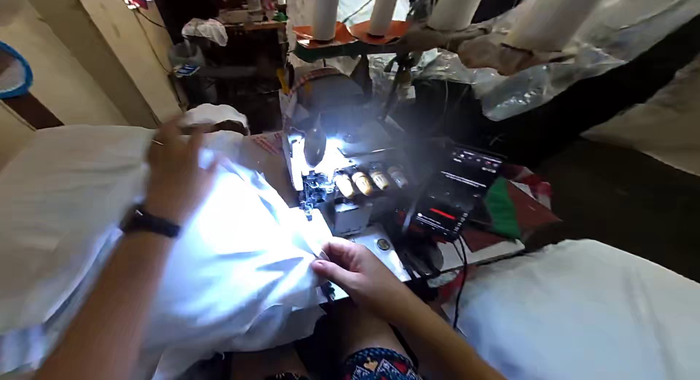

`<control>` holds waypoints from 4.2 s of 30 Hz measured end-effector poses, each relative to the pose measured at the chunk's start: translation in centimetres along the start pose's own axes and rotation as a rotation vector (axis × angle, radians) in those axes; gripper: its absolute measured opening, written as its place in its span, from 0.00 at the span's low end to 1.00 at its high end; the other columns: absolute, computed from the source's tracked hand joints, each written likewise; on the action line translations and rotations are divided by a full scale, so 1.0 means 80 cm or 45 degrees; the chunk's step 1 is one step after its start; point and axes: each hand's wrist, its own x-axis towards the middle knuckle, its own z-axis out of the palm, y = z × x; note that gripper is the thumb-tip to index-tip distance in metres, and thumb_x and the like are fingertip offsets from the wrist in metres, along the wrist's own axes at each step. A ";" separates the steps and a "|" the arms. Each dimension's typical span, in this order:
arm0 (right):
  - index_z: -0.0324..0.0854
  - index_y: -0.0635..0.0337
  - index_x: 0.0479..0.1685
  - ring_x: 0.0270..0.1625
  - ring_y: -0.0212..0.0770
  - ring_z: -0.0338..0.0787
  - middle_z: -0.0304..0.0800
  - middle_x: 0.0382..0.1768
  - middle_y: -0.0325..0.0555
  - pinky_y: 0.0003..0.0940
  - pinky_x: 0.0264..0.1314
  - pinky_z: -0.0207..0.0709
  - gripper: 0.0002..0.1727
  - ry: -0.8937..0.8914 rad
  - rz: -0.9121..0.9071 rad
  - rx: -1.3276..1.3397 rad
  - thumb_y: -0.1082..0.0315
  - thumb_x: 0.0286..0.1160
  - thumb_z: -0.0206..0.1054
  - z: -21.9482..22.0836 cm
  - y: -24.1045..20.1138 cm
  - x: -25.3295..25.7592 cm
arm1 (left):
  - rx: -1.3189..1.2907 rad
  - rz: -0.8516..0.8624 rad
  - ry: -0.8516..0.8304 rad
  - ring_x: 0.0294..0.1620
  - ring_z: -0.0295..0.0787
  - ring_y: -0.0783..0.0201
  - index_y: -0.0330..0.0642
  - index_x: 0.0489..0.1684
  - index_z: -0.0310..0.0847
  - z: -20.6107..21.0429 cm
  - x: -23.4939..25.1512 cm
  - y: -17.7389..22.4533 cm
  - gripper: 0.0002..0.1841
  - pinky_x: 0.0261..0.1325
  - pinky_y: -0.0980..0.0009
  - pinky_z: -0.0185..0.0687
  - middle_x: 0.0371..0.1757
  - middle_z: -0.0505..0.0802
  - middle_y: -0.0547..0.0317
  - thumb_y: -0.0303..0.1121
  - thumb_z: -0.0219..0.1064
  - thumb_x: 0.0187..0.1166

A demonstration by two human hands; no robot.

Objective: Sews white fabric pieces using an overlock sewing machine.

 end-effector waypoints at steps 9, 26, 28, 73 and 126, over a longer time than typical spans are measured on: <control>0.86 0.55 0.37 0.32 0.22 0.86 0.87 0.28 0.30 0.21 0.39 0.81 0.07 0.064 0.146 0.025 0.61 0.75 0.72 -0.009 0.034 0.014 | -0.215 0.232 -0.219 0.73 0.81 0.47 0.47 0.29 0.89 0.081 -0.101 0.023 0.21 0.80 0.25 0.54 0.58 0.90 0.54 0.50 0.58 0.85; 0.88 0.54 0.33 0.36 0.22 0.85 0.86 0.35 0.32 0.18 0.39 0.81 0.13 0.605 -0.127 -0.271 0.54 0.72 0.75 0.011 0.057 0.014 | -0.453 -0.075 0.053 0.41 0.89 0.69 0.48 0.41 0.92 0.123 -0.099 0.124 0.10 0.45 0.68 0.88 0.40 0.91 0.64 0.39 0.65 0.83; 0.91 0.53 0.37 0.44 0.25 0.88 0.88 0.43 0.37 0.20 0.46 0.85 0.14 0.641 -0.123 -0.396 0.52 0.76 0.71 0.003 0.068 0.026 | -0.508 -0.175 -0.027 0.44 0.88 0.67 0.47 0.41 0.91 0.141 -0.086 0.118 0.06 0.52 0.64 0.86 0.41 0.91 0.65 0.36 0.69 0.80; 0.92 0.50 0.48 0.36 0.23 0.89 0.93 0.39 0.32 0.23 0.41 0.86 0.13 0.576 -0.217 -0.596 0.60 0.82 0.62 0.033 0.056 0.028 | -0.293 -0.501 -0.016 0.46 0.87 0.54 0.43 0.44 0.89 0.141 -0.080 0.064 0.08 0.53 0.49 0.82 0.42 0.89 0.54 0.37 0.69 0.80; 0.85 0.68 0.60 0.61 0.33 0.91 0.93 0.56 0.46 0.35 0.68 0.85 0.19 0.161 -0.317 0.089 0.68 0.88 0.50 0.036 0.122 -0.024 | -0.143 0.447 -0.217 0.33 0.86 0.61 0.52 0.33 0.88 0.094 -0.226 0.094 0.08 0.36 0.66 0.82 0.32 0.89 0.62 0.36 0.64 0.82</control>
